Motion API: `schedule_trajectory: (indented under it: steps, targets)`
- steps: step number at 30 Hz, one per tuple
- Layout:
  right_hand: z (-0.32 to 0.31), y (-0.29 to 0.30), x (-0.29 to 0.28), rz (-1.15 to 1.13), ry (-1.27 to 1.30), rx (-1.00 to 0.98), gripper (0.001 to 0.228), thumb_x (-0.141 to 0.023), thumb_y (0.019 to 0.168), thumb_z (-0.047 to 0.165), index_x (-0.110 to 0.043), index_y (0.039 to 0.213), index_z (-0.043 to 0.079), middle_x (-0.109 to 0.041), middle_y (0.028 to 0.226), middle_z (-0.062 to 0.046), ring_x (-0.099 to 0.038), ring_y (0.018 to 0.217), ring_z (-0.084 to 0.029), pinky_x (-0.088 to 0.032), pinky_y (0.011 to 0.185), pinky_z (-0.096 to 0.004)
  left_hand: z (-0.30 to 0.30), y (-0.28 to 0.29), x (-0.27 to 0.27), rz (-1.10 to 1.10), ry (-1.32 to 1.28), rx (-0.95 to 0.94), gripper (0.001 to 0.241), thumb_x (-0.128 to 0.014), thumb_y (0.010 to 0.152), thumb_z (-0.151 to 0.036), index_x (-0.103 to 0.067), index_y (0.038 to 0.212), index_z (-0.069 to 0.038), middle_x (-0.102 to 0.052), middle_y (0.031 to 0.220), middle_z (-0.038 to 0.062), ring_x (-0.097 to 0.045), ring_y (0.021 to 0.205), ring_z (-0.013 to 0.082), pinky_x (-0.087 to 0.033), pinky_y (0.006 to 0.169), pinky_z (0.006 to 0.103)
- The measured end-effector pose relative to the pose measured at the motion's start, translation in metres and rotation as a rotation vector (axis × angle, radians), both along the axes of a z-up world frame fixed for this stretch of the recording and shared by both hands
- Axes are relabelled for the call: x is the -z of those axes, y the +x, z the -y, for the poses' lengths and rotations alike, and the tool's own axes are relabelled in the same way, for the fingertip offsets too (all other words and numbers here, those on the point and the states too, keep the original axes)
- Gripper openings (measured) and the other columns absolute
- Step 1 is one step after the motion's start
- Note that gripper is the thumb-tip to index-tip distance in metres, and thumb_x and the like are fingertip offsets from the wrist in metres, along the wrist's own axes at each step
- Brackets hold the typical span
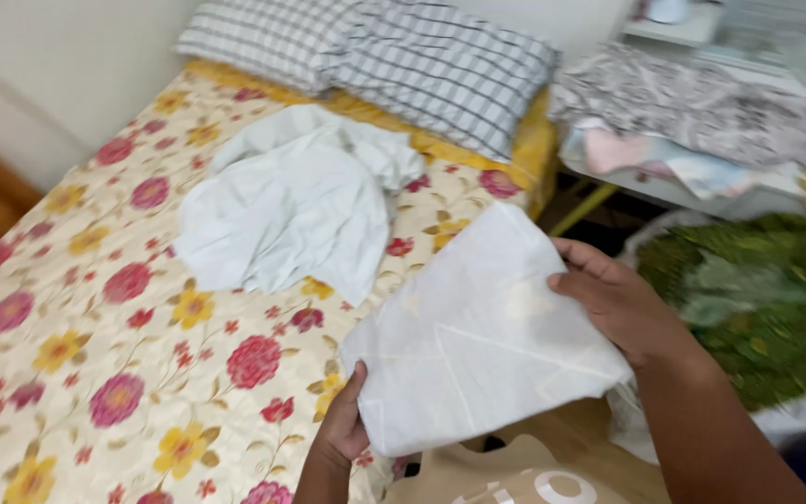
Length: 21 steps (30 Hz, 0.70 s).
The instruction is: The person folds a checkered pillowcase and places it on the bed. They then fold a white sheet and a patterned cloth, placing each folded item onto a white shelf. The person repeats this process with another patterned cloth.
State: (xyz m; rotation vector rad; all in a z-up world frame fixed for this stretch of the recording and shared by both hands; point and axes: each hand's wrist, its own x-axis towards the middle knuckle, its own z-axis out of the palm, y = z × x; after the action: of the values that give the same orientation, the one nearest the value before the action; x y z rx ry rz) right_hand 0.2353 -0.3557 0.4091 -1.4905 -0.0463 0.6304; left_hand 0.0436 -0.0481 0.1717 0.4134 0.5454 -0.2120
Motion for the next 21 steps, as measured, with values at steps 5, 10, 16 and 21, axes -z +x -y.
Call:
schedule_trajectory:
  steps: [5,10,16,21]
  targets:
    - [0.082,-0.007,0.016,-0.002,0.055,0.157,0.044,-0.059,0.092,0.009,-0.061,0.136,0.008,-0.072,0.106,-0.004,-0.068,0.086,-0.012,-0.056,0.074,-0.032,0.045,0.051,-0.037,-0.141,0.085,0.165,0.082,-0.056,0.089,-0.057,-0.045,0.149,-0.003,-0.061,0.142,0.024,-0.061,0.127,0.0384,-0.050,0.105,0.0551]
    - [0.157,-0.034,0.022,0.010,0.082,0.413,0.047,-0.057,0.091,0.009,-0.060,0.139,0.006,-0.072,0.116,-0.004,-0.069,0.096,-0.012,-0.055,0.084,-0.030,0.088,0.092,-0.061,0.036,0.088,0.303,0.087,-0.057,0.087,-0.064,-0.044,0.150,-0.006,-0.061,0.143,0.019,-0.061,0.126,0.0348,-0.051,0.103,0.0518]
    - [0.232,-0.078,0.029,0.005,0.027,0.734,0.047,-0.058,0.094,0.011,-0.060,0.141,0.006,-0.071,0.120,-0.006,-0.068,0.099,-0.013,-0.053,0.087,-0.029,0.137,0.134,-0.091,0.080,0.121,0.448,0.082,-0.061,0.088,-0.057,-0.045,0.150,-0.007,-0.061,0.144,0.016,-0.060,0.128,0.0315,-0.049,0.105,0.0489]
    - [0.257,-0.134,0.046,0.002,0.076,0.943,0.047,-0.058,0.097,0.012,-0.059,0.144,0.005,-0.071,0.117,-0.007,-0.066,0.097,-0.014,-0.053,0.085,-0.030,0.148,0.152,-0.093,0.167,0.132,0.574,0.073,-0.067,0.091,-0.041,-0.045,0.150,-0.003,-0.061,0.142,0.016,-0.061,0.126,0.0304,-0.049,0.106,0.0476]
